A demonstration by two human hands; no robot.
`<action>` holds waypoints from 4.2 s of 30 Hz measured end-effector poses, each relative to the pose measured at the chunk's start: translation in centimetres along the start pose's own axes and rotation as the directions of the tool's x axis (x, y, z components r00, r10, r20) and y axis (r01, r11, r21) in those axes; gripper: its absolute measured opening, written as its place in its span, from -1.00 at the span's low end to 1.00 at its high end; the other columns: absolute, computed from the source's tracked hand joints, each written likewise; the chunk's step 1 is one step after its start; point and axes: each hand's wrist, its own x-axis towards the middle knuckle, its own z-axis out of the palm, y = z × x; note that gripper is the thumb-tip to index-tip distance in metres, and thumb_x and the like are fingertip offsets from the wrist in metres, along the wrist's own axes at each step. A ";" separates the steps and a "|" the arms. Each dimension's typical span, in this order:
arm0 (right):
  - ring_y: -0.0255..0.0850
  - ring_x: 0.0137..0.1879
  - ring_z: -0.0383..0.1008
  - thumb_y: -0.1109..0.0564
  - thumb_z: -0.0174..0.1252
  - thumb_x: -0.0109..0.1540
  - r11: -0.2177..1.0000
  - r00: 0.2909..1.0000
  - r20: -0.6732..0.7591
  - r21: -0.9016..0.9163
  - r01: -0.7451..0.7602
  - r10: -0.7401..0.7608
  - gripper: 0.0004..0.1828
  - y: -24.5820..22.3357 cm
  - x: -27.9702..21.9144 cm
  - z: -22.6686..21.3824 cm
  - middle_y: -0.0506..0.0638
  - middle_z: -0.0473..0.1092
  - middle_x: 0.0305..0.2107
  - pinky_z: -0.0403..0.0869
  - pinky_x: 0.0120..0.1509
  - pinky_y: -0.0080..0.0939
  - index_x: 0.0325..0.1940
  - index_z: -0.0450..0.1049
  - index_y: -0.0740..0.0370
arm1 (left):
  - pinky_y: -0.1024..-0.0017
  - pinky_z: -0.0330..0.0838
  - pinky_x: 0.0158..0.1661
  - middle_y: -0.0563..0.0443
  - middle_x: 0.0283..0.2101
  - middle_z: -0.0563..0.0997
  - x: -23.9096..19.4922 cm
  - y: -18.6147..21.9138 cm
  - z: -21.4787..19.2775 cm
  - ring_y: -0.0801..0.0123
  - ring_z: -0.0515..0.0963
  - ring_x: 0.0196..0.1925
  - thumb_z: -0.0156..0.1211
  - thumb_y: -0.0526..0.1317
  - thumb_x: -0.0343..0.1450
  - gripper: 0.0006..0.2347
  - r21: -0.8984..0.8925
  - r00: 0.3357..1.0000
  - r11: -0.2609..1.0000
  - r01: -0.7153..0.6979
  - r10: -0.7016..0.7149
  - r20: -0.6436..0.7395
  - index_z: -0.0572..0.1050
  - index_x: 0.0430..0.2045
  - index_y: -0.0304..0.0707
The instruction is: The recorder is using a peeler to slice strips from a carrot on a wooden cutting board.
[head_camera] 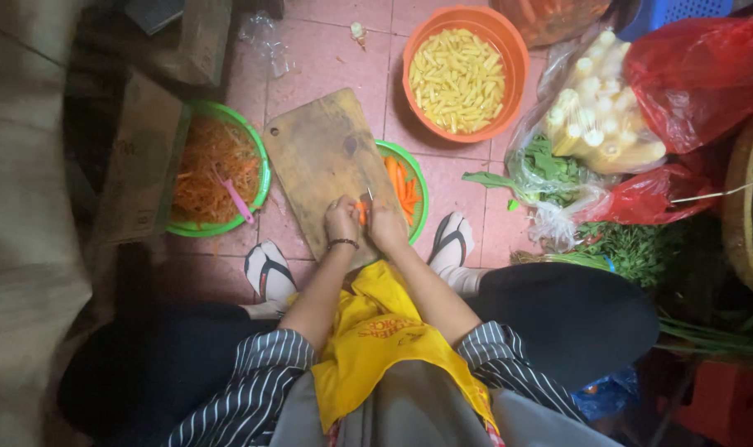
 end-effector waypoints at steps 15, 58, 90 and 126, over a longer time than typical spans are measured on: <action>0.26 -0.37 0.57 0.00 -0.08 0.34 0.977 0.980 0.198 -0.201 0.072 -0.032 -0.71 -1.5 0.7 0.7 0.30 0.51 -0.54 0.47 0.02 0.35 -0.11 0.37 0.28 | 0.11 0.48 -0.29 -0.19 -0.45 0.58 1.0 -1.0 1.2 -0.03 0.59 -0.33 0.29 -0.42 0.25 -0.92 0.134 0.997 0.990 -0.039 0.046 -0.056 0.54 -0.53 -0.23; 0.32 -0.29 0.55 0.01 0.01 0.32 0.985 0.972 0.231 -0.174 0.004 0.037 -0.71 -0.5 -0.3 1.0 0.41 0.49 -0.42 0.49 -0.16 0.28 -0.09 0.35 0.32 | 0.06 0.49 -0.24 -0.27 -0.37 0.60 0.1 -0.7 1.7 -0.15 0.60 -0.28 0.23 -0.41 0.31 -0.95 0.093 0.999 0.995 0.032 -0.032 0.000 0.49 -0.49 -0.30; 0.32 -0.24 0.57 -0.02 0.01 0.34 0.991 0.965 0.251 -0.122 -0.050 0.079 -0.68 -2.6 0.5 0.6 0.41 0.49 -0.41 0.50 -0.08 0.27 -0.11 0.40 0.33 | 0.05 0.49 -0.31 -0.26 -0.46 0.58 0.9 -2.1 0.7 -0.13 0.60 -0.36 0.27 -0.39 0.23 -0.95 0.143 0.997 0.990 0.009 0.001 -0.076 0.52 -0.59 -0.27; 0.29 -0.44 0.54 -0.03 -0.06 0.40 0.966 0.991 -0.001 -0.225 -0.127 0.131 -0.69 3.4 -1.1 -0.2 0.33 0.49 -0.55 0.46 -0.36 0.33 -0.09 0.40 0.27 | -0.01 0.14 0.36 -0.52 0.49 -0.01 2.5 -5.0 -11.9 -0.42 0.12 0.46 0.67 0.02 0.04 0.31 0.460 0.798 0.721 0.519 -0.601 0.042 -0.48 0.47 0.21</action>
